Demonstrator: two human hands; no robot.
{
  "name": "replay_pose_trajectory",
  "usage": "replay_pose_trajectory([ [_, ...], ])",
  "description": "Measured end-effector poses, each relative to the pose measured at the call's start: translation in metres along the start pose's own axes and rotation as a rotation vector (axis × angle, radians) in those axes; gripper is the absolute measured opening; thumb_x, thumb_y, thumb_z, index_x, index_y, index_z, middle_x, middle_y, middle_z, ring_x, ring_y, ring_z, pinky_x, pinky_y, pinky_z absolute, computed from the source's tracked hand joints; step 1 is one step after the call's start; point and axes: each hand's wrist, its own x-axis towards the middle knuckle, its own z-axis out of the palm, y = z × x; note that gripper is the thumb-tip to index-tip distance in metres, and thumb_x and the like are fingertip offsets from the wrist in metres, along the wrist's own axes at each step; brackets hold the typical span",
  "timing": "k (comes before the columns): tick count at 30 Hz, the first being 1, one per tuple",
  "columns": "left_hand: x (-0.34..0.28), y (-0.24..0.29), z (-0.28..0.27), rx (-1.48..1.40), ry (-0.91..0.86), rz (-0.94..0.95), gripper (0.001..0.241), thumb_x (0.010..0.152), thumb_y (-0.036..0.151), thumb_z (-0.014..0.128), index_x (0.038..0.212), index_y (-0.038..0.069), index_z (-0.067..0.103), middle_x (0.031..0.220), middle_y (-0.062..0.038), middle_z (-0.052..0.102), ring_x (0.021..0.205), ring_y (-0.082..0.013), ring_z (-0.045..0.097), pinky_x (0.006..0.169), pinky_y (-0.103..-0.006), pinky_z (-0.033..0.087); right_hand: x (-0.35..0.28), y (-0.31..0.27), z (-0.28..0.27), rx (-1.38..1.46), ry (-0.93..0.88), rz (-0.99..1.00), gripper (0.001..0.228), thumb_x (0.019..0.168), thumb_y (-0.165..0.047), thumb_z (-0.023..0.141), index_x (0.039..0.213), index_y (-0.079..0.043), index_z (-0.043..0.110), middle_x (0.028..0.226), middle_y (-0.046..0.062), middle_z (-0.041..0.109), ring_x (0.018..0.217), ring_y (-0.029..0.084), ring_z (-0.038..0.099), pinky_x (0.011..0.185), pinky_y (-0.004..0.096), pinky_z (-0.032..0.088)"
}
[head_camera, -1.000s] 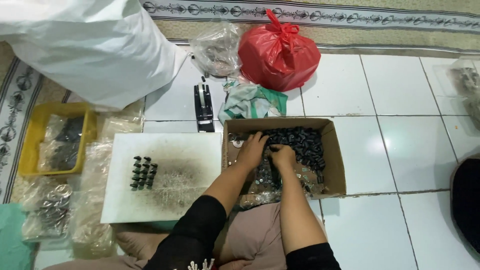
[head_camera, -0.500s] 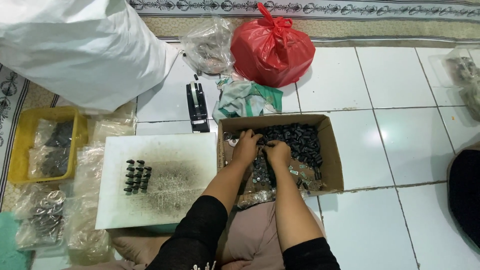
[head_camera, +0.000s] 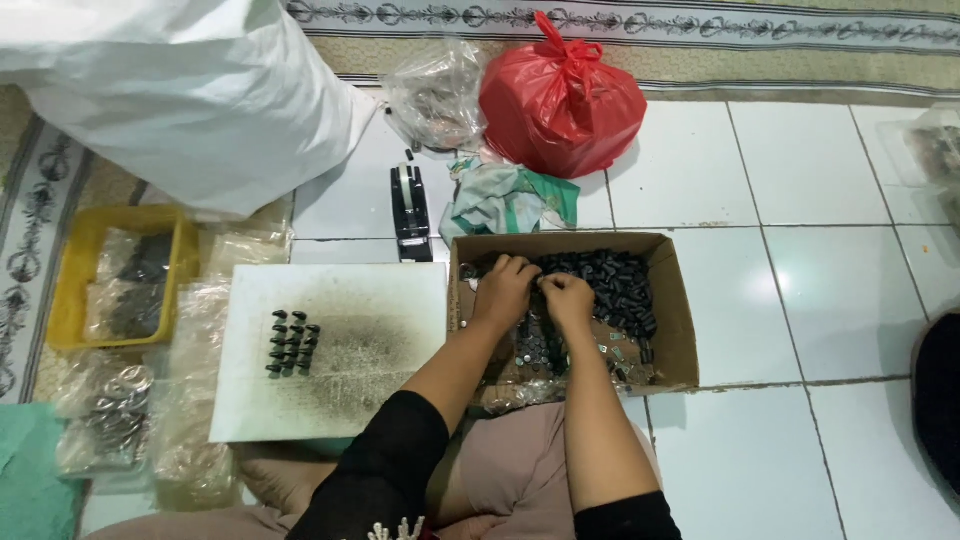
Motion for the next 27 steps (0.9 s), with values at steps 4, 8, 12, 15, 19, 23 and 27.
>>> replay_pose_trajectory([
  [4,-0.006,0.008,-0.056,0.002,0.050,-0.010,0.016,0.091,0.009,0.065,0.104,0.016,0.071,0.097,-0.002,0.067,0.099,-0.0201,0.064,0.072,-0.0296,0.060,-0.025,-0.022,-0.012,0.125,-0.040,-0.113,0.025,0.088,-0.024,0.069,0.104,-0.009,0.082,0.107,0.022,0.076,0.113,0.045,0.066,0.095,0.053,0.053],
  [8,-0.035,0.011,-0.131,-0.128,0.085,-0.020,0.019,0.091,0.007,0.067,0.107,0.013,0.075,0.093,-0.005,0.071,0.096,-0.0230,0.068,0.082,-0.0320,0.059,-0.062,-0.051,-0.015,0.251,-0.150,-0.315,0.017,0.085,-0.017,0.077,0.099,-0.008,0.082,0.092,0.018,0.077,0.092,0.029,0.072,0.078,0.041,0.058],
  [12,-0.100,-0.007,-0.165,-0.103,0.121,-0.086,0.012,0.090,0.017,0.073,0.102,0.015,0.075,0.086,-0.002,0.070,0.090,-0.0208,0.069,0.080,-0.0304,0.059,-0.114,-0.080,-0.005,0.283,-0.348,-0.382,0.016,0.087,-0.008,0.078,0.100,0.000,0.080,0.088,0.020,0.077,0.087,0.026,0.070,0.073,0.038,0.058],
  [15,-0.146,-0.003,-0.201,-0.085,0.140,-0.202,0.010,0.091,0.016,0.072,0.101,0.018,0.076,0.085,0.000,0.071,0.087,-0.0192,0.070,0.078,-0.0291,0.059,-0.154,-0.108,0.010,0.268,-0.477,-0.285,0.032,0.077,-0.014,0.088,0.103,0.001,0.079,0.092,0.016,0.078,0.092,0.021,0.069,0.077,0.034,0.058],
  [19,-0.191,0.005,-0.248,-0.020,0.240,-0.232,0.010,0.087,0.014,0.077,0.097,0.015,0.076,0.082,-0.003,0.071,0.083,-0.0205,0.071,0.074,-0.0306,0.060,-0.196,-0.132,0.029,0.298,-0.638,-0.317,0.019,0.079,-0.010,0.086,0.096,-0.003,0.082,0.075,0.013,0.076,0.074,0.015,0.068,0.069,0.028,0.060],
  [23,-0.226,0.007,-0.283,-0.188,0.299,-0.339,0.008,0.087,0.013,0.079,0.095,0.013,0.078,0.082,-0.004,0.074,0.081,-0.0209,0.073,0.070,-0.0276,0.061,-0.236,-0.157,0.038,0.270,-0.739,-0.316,0.019,0.080,-0.009,0.083,0.096,0.002,0.081,0.075,0.016,0.076,0.075,0.018,0.069,0.071,0.031,0.061],
  [27,-0.258,-0.005,-0.292,-0.674,0.317,-0.642,0.014,0.082,0.006,0.082,0.096,0.004,0.082,0.086,-0.015,0.079,0.083,-0.0264,0.076,0.069,-0.0334,0.062,-0.268,-0.174,0.046,0.249,-0.809,-0.277,0.017,0.081,-0.012,0.083,0.094,0.000,0.082,0.074,0.017,0.076,0.074,0.020,0.070,0.072,0.033,0.062],
])
